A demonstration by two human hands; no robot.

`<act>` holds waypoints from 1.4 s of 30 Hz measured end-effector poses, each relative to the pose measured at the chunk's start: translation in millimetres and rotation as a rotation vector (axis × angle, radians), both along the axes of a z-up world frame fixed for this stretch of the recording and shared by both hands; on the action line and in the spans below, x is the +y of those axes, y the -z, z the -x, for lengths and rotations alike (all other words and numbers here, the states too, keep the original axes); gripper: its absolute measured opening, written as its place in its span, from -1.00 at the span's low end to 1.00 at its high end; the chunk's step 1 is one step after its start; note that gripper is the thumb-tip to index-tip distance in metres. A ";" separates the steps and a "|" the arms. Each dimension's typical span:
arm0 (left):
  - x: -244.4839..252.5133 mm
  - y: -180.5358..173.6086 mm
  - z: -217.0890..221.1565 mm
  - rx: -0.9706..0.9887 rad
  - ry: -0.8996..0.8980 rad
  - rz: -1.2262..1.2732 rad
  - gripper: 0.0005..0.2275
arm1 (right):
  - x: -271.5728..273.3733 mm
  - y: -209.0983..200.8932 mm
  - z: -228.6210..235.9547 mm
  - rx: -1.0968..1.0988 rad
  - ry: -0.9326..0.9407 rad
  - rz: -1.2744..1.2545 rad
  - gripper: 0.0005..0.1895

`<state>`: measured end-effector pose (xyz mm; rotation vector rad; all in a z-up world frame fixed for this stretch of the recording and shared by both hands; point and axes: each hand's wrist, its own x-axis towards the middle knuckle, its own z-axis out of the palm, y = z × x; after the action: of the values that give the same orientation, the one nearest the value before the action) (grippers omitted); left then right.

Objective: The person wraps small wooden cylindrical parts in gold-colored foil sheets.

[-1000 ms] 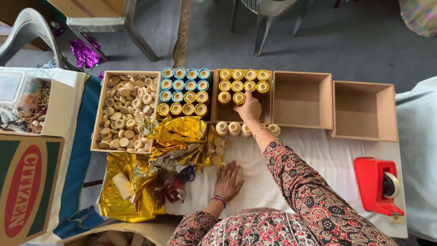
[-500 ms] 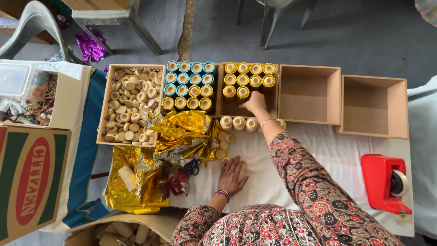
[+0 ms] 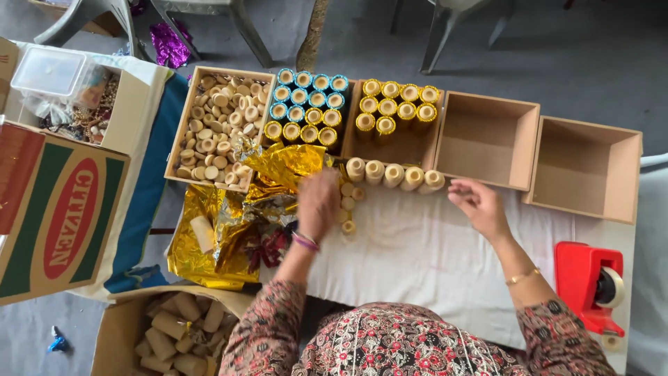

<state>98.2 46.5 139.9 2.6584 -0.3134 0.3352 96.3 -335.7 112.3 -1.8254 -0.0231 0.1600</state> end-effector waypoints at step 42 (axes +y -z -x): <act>-9.0 6.6 13.3 -0.141 0.303 0.229 -0.84 | 86.6 -7.2 64.8 0.150 -0.079 -0.449 -0.51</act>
<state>84.9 37.5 133.3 2.3253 -0.6707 0.4324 31.6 -249.1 119.5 -1.3615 -0.0237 0.3208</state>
